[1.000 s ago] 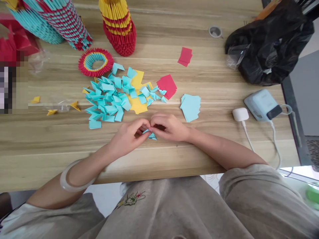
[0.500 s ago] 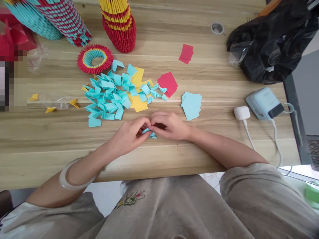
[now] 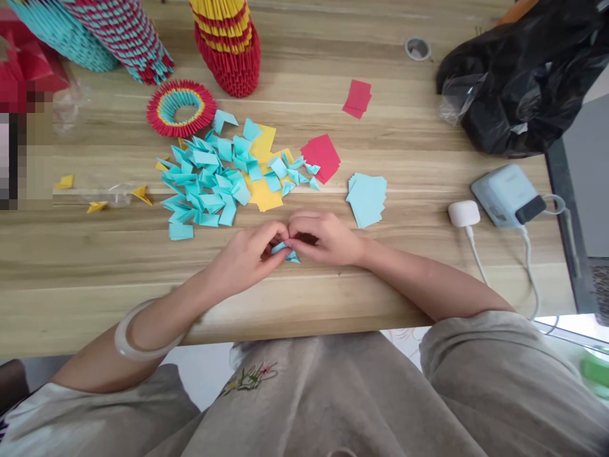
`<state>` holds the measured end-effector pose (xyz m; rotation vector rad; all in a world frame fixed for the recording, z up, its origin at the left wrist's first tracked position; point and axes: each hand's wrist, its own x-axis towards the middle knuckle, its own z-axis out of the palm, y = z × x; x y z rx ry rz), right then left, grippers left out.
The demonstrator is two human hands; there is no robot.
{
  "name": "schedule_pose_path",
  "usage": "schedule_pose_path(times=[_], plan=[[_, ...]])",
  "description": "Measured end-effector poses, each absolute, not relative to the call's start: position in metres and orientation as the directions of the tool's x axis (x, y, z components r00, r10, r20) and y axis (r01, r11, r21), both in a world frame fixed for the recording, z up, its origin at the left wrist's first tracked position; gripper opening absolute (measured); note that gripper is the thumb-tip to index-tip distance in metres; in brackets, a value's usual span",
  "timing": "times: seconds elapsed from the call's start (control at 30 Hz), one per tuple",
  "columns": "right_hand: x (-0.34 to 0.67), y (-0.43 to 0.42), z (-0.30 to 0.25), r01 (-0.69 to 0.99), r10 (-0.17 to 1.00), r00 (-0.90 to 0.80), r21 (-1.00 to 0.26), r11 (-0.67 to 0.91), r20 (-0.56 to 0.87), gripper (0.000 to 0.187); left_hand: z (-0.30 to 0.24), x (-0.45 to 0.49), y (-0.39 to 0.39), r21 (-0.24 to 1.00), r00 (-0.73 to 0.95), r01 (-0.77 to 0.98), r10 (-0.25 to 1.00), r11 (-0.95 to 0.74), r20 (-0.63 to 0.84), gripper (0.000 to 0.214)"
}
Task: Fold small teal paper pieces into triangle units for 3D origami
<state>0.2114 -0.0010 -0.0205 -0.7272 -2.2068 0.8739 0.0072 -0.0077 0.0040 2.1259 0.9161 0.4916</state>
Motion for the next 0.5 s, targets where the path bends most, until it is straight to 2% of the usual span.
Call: schedule_pose_path(times=[0.2,0.5], plan=[[0.2120,-0.0010,-0.0210,0.256,0.685,-0.648,-0.751,0.609,0.334,0.022,0.0043,0.0074,-0.0084,0.773,0.667,0.457,0.744,-0.441,0.031,0.007],[0.2122,-0.0013,-0.0215,0.244,0.676,-0.639,-0.736,0.631,0.368,0.022,0.0033,0.0069,-0.0094,0.761,0.668,0.472,0.744,-0.446,0.023,0.008]])
